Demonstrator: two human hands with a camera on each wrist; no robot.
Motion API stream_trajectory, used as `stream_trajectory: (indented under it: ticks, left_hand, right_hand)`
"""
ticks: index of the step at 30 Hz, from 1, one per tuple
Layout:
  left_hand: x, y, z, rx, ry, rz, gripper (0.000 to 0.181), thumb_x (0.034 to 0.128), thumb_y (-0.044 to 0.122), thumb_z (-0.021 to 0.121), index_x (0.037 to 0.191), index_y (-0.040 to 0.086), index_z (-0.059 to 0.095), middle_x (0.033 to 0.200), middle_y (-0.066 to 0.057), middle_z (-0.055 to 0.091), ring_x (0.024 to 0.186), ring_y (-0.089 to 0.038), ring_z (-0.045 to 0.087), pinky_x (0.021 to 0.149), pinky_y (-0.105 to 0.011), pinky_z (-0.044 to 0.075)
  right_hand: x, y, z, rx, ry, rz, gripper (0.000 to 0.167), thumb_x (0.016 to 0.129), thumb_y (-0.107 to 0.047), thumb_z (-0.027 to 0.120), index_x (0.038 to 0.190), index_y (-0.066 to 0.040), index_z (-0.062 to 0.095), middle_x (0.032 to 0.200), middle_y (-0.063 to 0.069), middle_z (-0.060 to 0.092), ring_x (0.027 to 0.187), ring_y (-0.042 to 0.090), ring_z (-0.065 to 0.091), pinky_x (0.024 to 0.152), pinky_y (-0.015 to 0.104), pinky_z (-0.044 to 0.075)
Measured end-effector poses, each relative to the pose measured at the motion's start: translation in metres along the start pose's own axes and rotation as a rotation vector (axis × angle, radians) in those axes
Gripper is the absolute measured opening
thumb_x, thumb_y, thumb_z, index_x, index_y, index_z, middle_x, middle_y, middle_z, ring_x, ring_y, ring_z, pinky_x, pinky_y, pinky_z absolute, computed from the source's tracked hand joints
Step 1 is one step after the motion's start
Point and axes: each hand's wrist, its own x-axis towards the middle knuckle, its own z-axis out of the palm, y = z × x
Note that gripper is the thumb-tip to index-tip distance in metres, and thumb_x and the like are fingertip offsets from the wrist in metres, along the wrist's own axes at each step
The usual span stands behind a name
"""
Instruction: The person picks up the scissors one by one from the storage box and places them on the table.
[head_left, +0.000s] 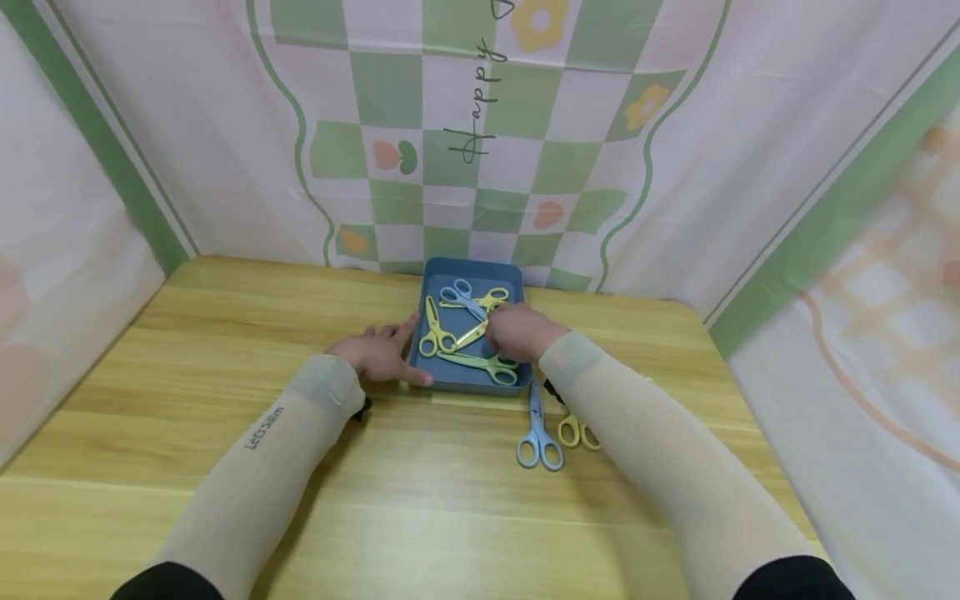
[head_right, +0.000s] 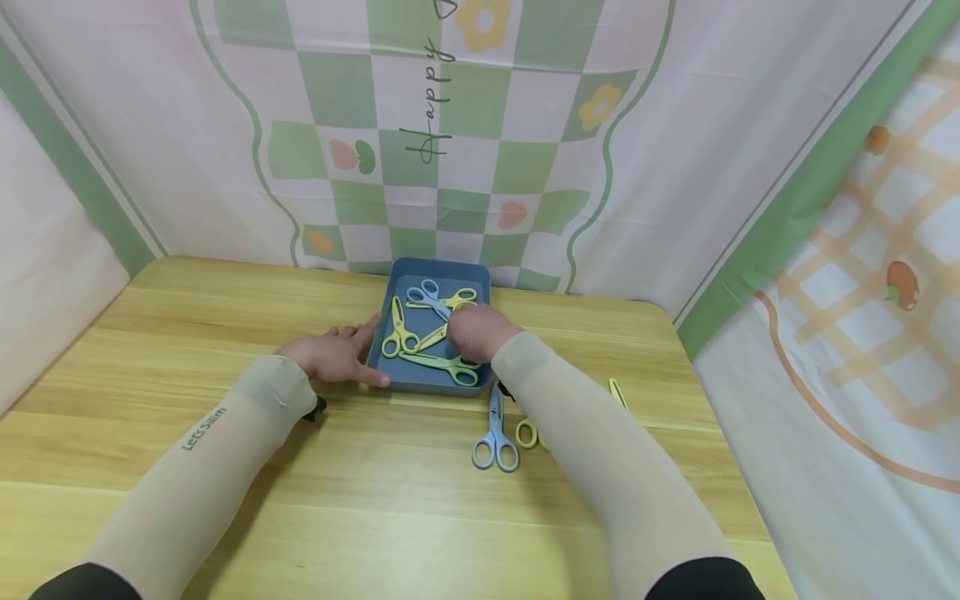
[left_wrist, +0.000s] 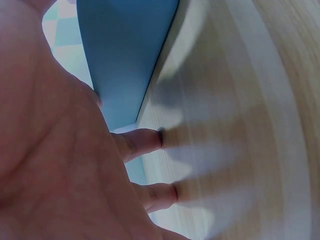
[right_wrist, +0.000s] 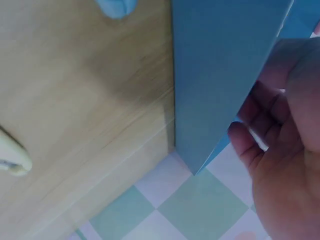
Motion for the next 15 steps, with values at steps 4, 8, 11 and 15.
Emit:
stream_trajectory:
  ticks: [4, 8, 11, 15]
  left_hand:
    - [0.004, -0.002, 0.002, 0.008, -0.003, -0.009, 0.122, 0.0747, 0.077, 0.067, 0.158, 0.036, -0.012, 0.166, -0.012, 0.003, 0.146, -0.048, -0.003, 0.110, -0.070, 0.007]
    - [0.006, -0.003, 0.002, 0.002, -0.008, -0.016, 0.120, 0.0772, 0.073, 0.068, 0.157, 0.036, -0.013, 0.166, -0.010, 0.001, 0.147, -0.046, -0.004, 0.111, -0.068, 0.007]
    - [0.005, -0.003, 0.002, -0.003, -0.006, -0.007, 0.120, 0.0775, 0.073, 0.069, 0.158, 0.035, -0.012, 0.166, -0.011, 0.001, 0.146, -0.047, -0.005, 0.110, -0.069, 0.007]
    - [0.000, -0.002, 0.000, -0.011, 0.001, 0.013, 0.120, 0.0777, 0.072, 0.069, 0.159, 0.034, -0.011, 0.166, -0.014, 0.002, 0.145, -0.049, -0.004, 0.110, -0.071, 0.007]
  right_hand:
    - [-0.002, 0.002, 0.002, 0.016, 0.028, -0.028, 0.026, 0.085, -0.006, 0.072, 0.066, -0.019, 0.060, 0.087, -0.002, 0.056, 0.089, 0.022, 0.051, 0.075, 0.042, 0.041]
    - [-0.004, 0.004, 0.001, 0.059, 0.062, -0.043, 0.031, 0.086, 0.001, 0.065, 0.064, -0.019, 0.055, 0.089, -0.002, 0.055, 0.089, 0.022, 0.047, 0.077, 0.042, 0.037]
    - [-0.007, 0.006, 0.001, 0.068, 0.079, -0.049, 0.032, 0.085, 0.004, 0.061, 0.064, -0.019, 0.054, 0.093, -0.001, 0.056, 0.093, 0.023, 0.046, 0.080, 0.043, 0.036]
    - [-0.011, 0.008, 0.000, 0.054, 0.096, -0.060, 0.031, 0.084, 0.005, 0.060, 0.065, -0.019, 0.055, 0.096, 0.000, 0.058, 0.096, 0.024, 0.048, 0.080, 0.043, 0.038]
